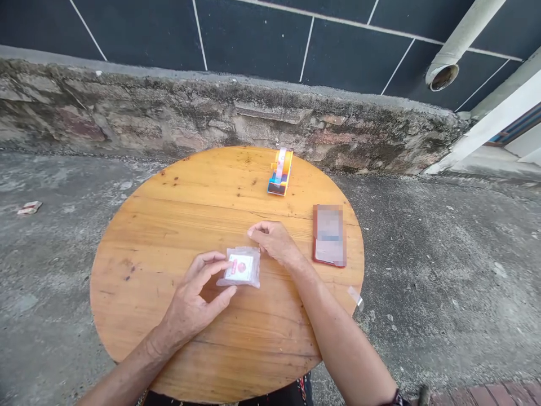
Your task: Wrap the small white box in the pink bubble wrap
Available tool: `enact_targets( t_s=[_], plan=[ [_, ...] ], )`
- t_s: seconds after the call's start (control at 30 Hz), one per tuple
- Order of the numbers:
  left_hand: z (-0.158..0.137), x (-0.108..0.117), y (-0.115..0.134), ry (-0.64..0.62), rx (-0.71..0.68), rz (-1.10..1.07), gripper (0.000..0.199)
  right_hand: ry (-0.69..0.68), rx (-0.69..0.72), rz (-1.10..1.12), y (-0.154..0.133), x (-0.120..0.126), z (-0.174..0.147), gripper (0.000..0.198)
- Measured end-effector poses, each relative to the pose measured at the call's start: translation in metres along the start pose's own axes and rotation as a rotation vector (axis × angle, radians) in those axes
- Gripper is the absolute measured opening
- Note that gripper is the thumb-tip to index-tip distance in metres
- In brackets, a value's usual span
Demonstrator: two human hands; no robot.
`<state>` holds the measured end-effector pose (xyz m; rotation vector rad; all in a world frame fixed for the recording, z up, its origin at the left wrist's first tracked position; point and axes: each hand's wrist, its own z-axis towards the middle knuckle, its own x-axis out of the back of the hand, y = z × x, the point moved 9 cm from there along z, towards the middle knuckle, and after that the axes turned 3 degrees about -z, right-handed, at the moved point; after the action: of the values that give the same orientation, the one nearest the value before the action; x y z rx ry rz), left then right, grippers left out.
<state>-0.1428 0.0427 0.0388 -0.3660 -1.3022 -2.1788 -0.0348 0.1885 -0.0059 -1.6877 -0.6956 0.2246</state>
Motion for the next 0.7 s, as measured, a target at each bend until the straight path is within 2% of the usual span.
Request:
enact_targets(
  t_s=[0.27,0.7],
  plan=[
    [0.001,0.0,-0.002,0.028,0.012,-0.014,0.026,-0.005,0.075,0.042,-0.004,-0.004,0.0,0.018],
    [0.002,-0.008,-0.002,0.044,0.019,-0.036,0.023,-0.073,0.248,-0.014,-0.024,-0.002,-0.021,0.014]
  ],
)
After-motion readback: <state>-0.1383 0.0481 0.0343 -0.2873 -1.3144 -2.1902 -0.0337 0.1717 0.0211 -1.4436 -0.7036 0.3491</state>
